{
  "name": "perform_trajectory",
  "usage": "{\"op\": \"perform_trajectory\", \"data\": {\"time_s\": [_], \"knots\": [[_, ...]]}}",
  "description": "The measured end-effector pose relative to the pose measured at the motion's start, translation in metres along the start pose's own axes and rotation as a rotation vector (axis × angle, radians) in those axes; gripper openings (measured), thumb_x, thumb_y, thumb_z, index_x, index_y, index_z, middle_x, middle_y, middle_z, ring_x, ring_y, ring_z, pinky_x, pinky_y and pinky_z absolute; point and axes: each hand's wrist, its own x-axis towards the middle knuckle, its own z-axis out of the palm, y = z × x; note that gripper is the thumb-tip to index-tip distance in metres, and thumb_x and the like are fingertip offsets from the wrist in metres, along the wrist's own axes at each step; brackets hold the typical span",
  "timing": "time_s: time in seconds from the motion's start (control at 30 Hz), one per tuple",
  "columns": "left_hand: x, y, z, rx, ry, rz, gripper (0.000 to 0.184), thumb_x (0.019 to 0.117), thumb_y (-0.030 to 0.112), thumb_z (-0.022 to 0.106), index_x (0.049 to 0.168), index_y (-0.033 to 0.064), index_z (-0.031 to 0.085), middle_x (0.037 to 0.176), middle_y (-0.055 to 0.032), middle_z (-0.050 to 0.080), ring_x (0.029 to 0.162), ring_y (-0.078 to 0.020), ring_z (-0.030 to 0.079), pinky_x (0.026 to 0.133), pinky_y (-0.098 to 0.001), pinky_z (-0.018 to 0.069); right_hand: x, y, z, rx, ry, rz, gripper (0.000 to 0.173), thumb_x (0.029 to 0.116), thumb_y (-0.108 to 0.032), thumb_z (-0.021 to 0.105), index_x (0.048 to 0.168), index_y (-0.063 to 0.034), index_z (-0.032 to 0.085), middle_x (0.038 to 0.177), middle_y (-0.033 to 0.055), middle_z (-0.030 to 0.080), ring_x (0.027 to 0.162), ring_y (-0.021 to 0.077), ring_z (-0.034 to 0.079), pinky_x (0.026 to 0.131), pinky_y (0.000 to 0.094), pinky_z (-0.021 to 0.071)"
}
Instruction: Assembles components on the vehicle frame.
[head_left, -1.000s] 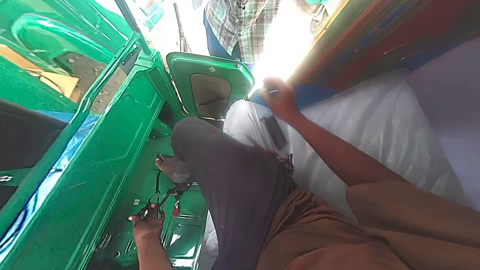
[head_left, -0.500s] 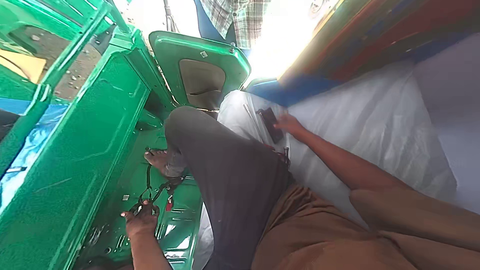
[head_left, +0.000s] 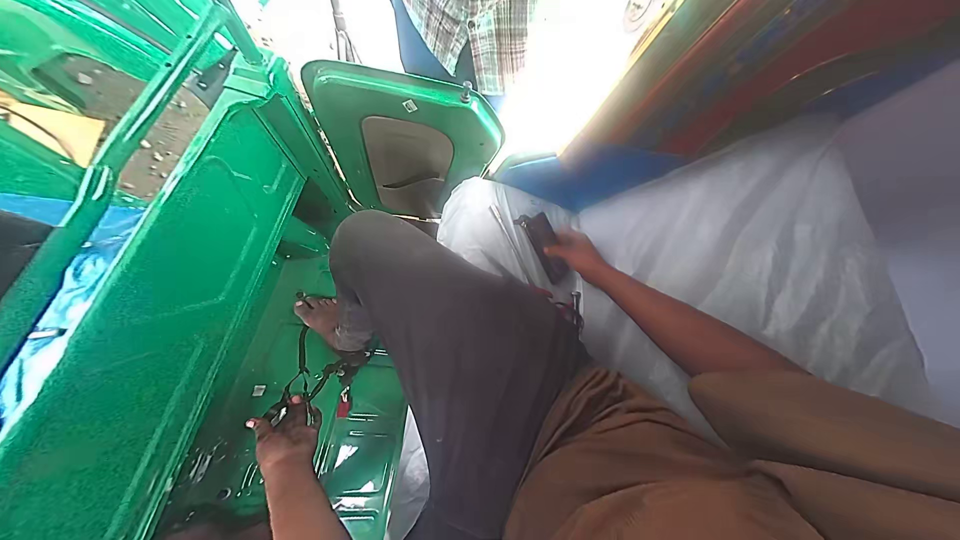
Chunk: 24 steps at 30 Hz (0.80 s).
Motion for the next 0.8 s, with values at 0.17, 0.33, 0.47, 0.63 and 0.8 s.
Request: {"op": "perform_trajectory", "data": {"time_s": [0.17,0.33,0.47,0.63,0.8], "knots": [[0.0009,0.0019,0.0026,0.004,0.016,0.002,0.061,0.1064,0.065,0.02,0.135,0.0187,0.048,0.115,-0.0026,0.067,0.101,-0.0159,0.066,0.085,-0.0439,0.0538,-0.0009,0.0005,-0.0028,0.017,-0.004,0.008,0.06,0.0822,-0.016,0.085,0.135,-0.0017,0.06,0.119,0.0163,0.07,0.105,0.0236,0.069,0.092,0.0434,0.0583],[0.003,-0.0002,0.0011,0.006,0.015,-0.002,0.061,0.1063,0.065,0.019,0.133,0.0191,0.049,0.117,-0.0024,0.066,0.104,-0.0163,0.065,0.087,-0.0445,0.053,-0.0044,-0.0041,-0.0029,0.032,-0.007,0.02,0.057,0.0832,-0.012,0.084,0.134,-0.0021,0.061,0.117,0.0156,0.071,0.101,0.0216,0.071,0.088,0.041,0.0596],[0.0,0.0004,0.002,0.006,0.022,0.001,0.062,0.1064,0.065,0.018,0.136,0.0189,0.048,0.119,-0.0033,0.066,0.106,-0.0169,0.065,0.087,-0.0453,0.0531,-0.0058,-0.0057,-0.0033,0.03,-0.011,0.016,0.054,0.0844,-0.012,0.083,0.133,-0.0022,0.061,0.118,0.0157,0.07,0.103,0.0225,0.069,0.09,0.0421,0.0586],[-0.0015,0.0026,0.0033,0.01,0.02,0.004,0.064,0.106,0.066,0.019,0.139,0.0187,0.047,0.121,-0.0029,0.066,0.105,-0.0163,0.065,0.088,-0.044,0.0533,-0.0028,-0.0008,-0.0007,0.015,0.005,0.001,0.06,0.0815,-0.015,0.086,0.134,-0.0023,0.06,0.12,0.0173,0.069,0.103,0.0243,0.07,0.09,0.0438,0.0588],[-0.0042,0.0024,0.0044,0.001,0.023,0.005,0.061,0.1067,0.064,0.019,0.136,0.0191,0.047,0.118,-0.0026,0.066,0.105,-0.0156,0.065,0.087,-0.0439,0.053,-0.0015,0.0012,-0.0014,-0.016,0.012,-0.011,0.056,0.0841,-0.017,0.084,0.133,-0.0028,0.062,0.119,0.0166,0.07,0.102,0.0236,0.07,0.09,0.0435,0.0591]]}}
